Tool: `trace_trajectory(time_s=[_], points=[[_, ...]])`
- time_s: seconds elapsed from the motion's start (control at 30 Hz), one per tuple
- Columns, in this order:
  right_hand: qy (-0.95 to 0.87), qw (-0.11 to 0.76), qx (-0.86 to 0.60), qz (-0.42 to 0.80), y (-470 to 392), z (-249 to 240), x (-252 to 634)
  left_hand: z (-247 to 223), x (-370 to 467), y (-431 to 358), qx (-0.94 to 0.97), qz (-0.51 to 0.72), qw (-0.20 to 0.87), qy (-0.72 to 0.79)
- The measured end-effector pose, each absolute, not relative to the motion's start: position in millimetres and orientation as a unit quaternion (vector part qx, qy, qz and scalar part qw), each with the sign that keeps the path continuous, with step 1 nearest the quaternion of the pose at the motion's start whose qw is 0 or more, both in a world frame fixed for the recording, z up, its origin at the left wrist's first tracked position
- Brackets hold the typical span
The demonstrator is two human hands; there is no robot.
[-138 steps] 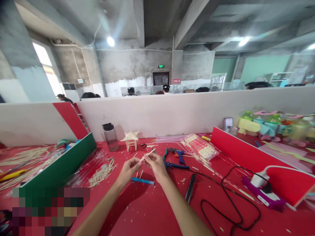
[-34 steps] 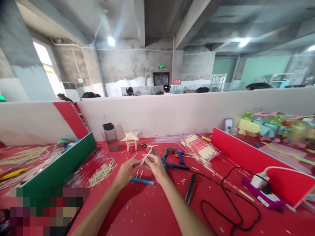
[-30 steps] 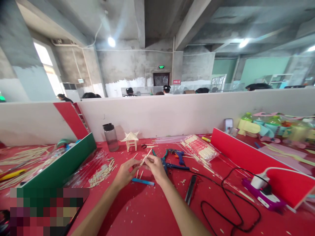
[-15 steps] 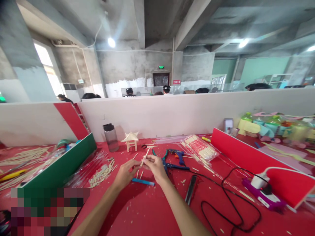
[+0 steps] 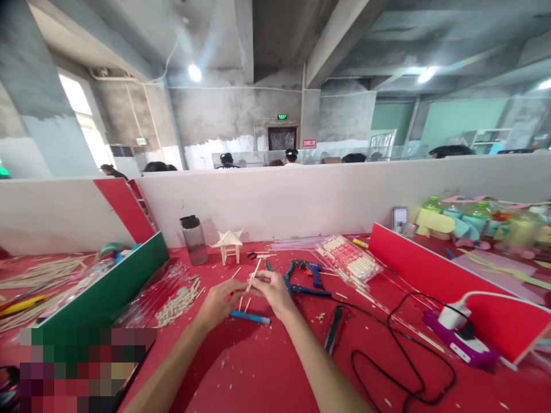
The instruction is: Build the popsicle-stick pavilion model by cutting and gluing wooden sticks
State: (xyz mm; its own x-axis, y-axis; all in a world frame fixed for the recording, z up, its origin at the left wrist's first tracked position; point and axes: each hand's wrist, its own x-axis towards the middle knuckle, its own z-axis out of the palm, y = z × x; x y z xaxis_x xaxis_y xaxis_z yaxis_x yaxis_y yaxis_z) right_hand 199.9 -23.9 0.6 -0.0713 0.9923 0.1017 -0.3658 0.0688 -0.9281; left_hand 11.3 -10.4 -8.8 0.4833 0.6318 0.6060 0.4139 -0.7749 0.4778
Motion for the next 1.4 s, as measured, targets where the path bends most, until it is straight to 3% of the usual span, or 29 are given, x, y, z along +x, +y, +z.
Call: trace_trajectory(time_s=[1.03, 1.4], points=[[-0.449, 0.57, -0.347, 0.593, -26.1, -0.1, 199.8, -11.8, 10.6, -8.6, 0.845, 0.395, 0.174, 0.316], [-0.463, 0.565, -0.368, 0.576, -23.8, -2.0, 200.4, -2.9, 22.3, -5.2, 0.678, 0.41, 0.475, 0.384]])
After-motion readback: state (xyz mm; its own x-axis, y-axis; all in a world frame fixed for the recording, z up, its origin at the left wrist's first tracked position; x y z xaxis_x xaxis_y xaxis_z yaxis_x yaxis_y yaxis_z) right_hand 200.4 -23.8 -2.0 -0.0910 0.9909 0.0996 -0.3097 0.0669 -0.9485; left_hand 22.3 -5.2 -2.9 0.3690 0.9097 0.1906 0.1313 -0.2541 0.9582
